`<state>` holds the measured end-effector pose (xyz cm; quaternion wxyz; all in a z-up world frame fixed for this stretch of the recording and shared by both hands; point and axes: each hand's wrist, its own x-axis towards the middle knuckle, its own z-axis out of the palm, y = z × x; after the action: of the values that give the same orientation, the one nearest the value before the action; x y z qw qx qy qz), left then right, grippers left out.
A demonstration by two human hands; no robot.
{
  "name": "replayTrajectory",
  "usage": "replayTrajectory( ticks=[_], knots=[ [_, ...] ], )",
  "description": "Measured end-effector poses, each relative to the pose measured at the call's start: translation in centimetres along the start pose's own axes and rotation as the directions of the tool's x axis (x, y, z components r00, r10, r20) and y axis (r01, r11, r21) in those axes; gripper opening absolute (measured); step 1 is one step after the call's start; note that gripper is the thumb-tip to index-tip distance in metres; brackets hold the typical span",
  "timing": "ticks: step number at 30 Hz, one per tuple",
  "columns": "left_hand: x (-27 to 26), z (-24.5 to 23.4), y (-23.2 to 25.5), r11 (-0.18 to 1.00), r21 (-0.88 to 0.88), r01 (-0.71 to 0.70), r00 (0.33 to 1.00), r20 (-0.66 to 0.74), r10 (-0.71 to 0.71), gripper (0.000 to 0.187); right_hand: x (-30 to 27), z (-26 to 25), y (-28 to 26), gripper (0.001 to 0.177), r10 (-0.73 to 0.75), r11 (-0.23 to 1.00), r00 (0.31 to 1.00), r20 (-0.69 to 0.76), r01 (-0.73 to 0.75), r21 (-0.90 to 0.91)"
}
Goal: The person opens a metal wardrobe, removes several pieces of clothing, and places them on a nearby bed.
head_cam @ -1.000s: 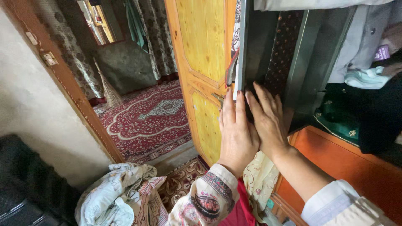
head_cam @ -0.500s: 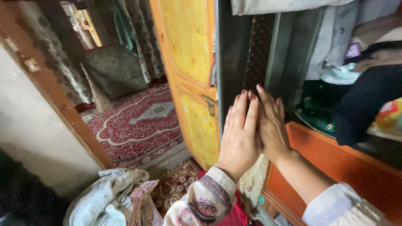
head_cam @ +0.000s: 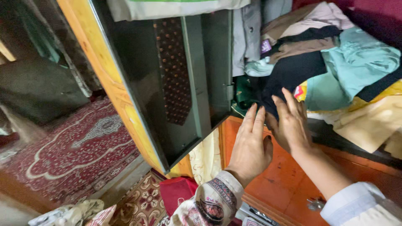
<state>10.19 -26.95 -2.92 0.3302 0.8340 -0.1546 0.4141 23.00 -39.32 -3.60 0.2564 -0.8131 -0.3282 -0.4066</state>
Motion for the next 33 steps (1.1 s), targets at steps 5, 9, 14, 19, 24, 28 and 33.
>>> replayTrajectory(
  ticks=[5, 9, 14, 19, 24, 28, 33],
  knots=[
    [1.4, 6.3, 0.9, 0.989, -0.148, -0.019, 0.999, 0.045, 0.026, 0.075, -1.7, -1.3, 9.0, 0.052, 0.054, 0.988, 0.996, -0.072, -0.064, -0.139],
    [2.8, 11.1, 1.8, 0.969, -0.247, 0.007, 0.994, 0.105, 0.019, 0.076, -3.4, -2.7, 16.0, 0.052, 0.156, 0.961, 0.979, -0.133, -0.182, -0.21],
    [3.7, 16.5, 3.3, 0.948, -0.317, 0.012, 0.989, 0.143, 0.035, 0.077, -5.7, -5.2, 23.5, 0.05, 0.264, 0.89, 0.951, -0.161, -0.305, -0.34],
    [3.8, 20.9, 4.8, 0.923, -0.384, 0.022, 0.981, 0.185, 0.053, 0.075, -7.9, -8.2, 29.7, 0.038, 0.36, 0.716, 0.908, -0.214, -0.416, -0.561],
    [3.5, 24.4, 6.1, 0.899, -0.434, 0.051, 0.973, 0.223, 0.053, 0.073, -9.7, -10.7, 37.8, 0.032, 0.419, 0.707, 0.875, -0.244, -0.482, -0.517],
    [3.1, 26.4, 6.8, 0.887, -0.448, 0.109, 0.959, 0.282, 0.024, 0.074, -10.1, -11.6, 38.3, 0.025, 0.324, 0.781, 0.891, -0.317, -0.441, -0.443],
    [2.6, 28.7, 6.8, 0.867, -0.48, 0.133, 0.959, 0.284, 0.01, 0.07, -7.5, -13.5, 29.9, 0.035, 0.171, 0.921, 0.9, -0.402, -0.29, -0.259]
  ],
)
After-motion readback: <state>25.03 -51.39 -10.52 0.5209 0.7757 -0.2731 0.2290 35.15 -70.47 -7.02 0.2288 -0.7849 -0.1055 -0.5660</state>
